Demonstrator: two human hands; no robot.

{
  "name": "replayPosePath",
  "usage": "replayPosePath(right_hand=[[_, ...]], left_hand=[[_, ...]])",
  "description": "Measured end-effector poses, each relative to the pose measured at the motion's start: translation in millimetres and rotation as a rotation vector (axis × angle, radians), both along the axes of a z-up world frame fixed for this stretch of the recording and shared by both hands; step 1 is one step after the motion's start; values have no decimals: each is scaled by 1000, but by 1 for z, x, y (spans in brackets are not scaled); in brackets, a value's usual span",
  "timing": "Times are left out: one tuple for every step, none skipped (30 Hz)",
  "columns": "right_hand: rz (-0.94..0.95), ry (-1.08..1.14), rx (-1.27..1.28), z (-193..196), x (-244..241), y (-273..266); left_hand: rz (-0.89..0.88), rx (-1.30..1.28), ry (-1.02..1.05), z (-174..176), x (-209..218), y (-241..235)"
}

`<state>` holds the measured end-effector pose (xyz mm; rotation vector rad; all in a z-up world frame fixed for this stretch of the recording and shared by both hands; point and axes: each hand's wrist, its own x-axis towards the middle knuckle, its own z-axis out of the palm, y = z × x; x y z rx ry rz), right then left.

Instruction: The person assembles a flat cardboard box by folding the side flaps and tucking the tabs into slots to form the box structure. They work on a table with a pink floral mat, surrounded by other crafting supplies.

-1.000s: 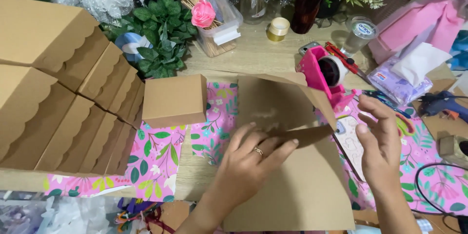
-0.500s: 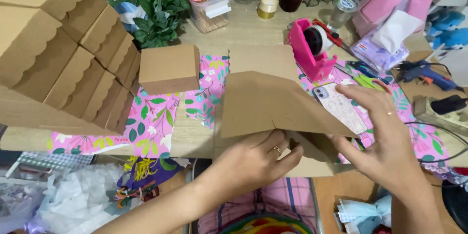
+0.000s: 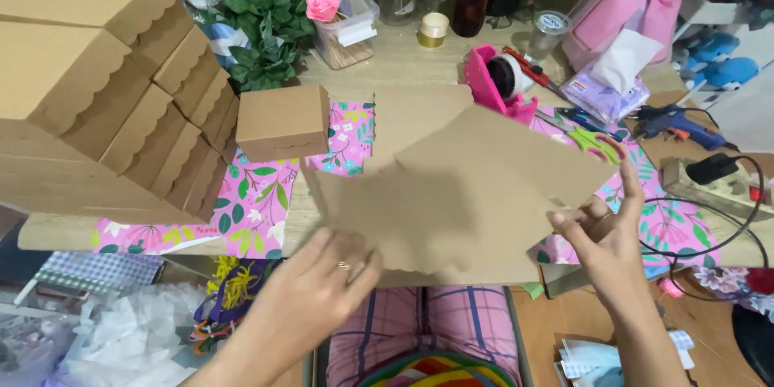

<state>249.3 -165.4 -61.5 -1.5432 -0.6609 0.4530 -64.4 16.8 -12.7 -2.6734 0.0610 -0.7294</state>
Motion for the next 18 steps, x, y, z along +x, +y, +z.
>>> replayPosePath(right_hand=[[-56,-4,2,-12,5,-6],[-63,1,-5,-27,11,-15],[25,-67,-12,-42,19,-23],[114,-135,-19,-56,27,-31],[110,-131,-20,-63,25,-35],[95,-299,-154,-71,23,-38],[82,-465,-292,-79,20,-43],[80,-458,-297,-80,10,-49],[122,-671,-235,-80,2,-53],[166,-884,-171,-80,-6,-57],[168,-883,-174,-80,-16,-62],[292,-994,-195,-81,-27,-67],[418,-1100,-217,-81,-38,-73],[418,-1097,-221,-83,-42,-71],[447,-1168,-261,-85,-47,-69],[477,-1240,-300,-88,-52,-67],[481,-1233,-305,-100,-48,-67],[457,-1306,-318,-112,-43,-66]], left_hand=[[35,-12,-16,-7,-11,4],[28,-19,-10,-16,-21,8],[79,-28,-11,-24,-31,13],[129,-38,-11,-32,-40,18],[125,-39,-7,-42,-48,21],[214,-30,3,-52,-57,24],[304,-22,17,-63,-66,26],[300,-26,24,-70,-68,22],[388,-22,24,-78,-68,17],[477,-18,25,-85,-69,13],[477,-21,26,-92,-66,-1],[577,-24,122,-99,-62,-16],[675,-26,218,-106,-59,-30],[673,-28,222,-107,-47,-39],[478,-165,161,-109,-37,-49],[282,-299,96,-111,-26,-59],[282,-305,102,-109,-13,-65],[189,-315,154,-107,-1,-71]])
